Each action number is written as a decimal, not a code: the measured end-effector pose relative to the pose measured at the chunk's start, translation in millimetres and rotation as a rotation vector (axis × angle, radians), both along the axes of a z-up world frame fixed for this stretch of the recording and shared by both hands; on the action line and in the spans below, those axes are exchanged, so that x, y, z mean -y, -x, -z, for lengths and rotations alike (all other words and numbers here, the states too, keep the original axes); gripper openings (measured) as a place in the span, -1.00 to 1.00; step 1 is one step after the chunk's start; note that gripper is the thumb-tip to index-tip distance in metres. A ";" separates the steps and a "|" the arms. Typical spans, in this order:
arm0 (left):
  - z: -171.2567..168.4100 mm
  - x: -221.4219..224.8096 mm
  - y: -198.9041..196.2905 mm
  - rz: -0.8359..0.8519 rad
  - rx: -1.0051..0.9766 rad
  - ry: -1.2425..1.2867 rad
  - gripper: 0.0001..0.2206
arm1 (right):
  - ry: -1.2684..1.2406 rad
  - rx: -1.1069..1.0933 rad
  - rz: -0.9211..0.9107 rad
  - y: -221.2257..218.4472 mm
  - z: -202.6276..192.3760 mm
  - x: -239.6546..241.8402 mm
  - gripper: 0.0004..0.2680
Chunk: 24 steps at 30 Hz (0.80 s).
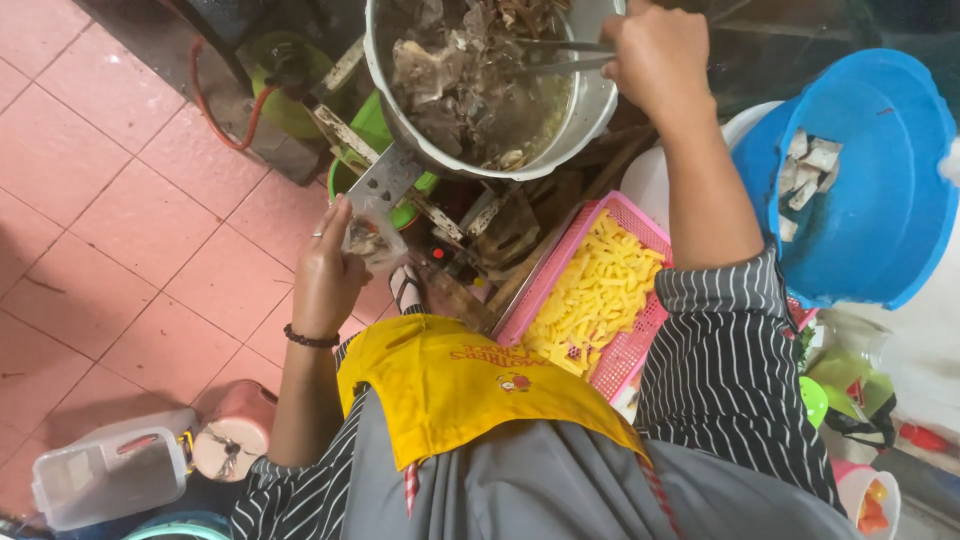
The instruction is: Packaging portions of cooked meat, fries, carrots, and tomatoes into small plastic bags using tongs and a spoon.
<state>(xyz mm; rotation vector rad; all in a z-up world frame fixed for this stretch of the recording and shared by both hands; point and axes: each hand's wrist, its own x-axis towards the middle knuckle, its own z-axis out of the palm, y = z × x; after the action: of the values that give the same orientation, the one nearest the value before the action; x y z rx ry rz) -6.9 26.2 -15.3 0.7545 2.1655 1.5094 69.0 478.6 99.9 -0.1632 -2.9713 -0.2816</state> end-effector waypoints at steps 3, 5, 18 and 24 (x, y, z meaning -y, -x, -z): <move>-1.8 2.0 1.4 -0.014 -0.010 0.000 -0.39 | -0.208 -0.013 0.029 15.7 56.8 -27.5 -0.92; -2.0 2.9 1.4 -0.021 0.029 0.023 -0.38 | -0.250 -0.021 -0.018 24.2 97.7 -37.0 -0.94; 1.5 8.3 5.3 -0.042 -0.004 0.003 -0.38 | 0.126 0.024 0.099 -16.4 11.9 -20.3 -0.86; -6.7 3.9 11.7 -0.018 -0.059 -0.054 -0.36 | 0.214 -0.002 0.081 -33.7 -11.1 16.7 -0.86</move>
<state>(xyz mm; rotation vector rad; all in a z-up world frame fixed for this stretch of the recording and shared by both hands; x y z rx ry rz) -18.7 22.3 -8.6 0.8095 2.1878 1.5788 102.7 462.0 111.0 -0.3092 -2.9912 0.0287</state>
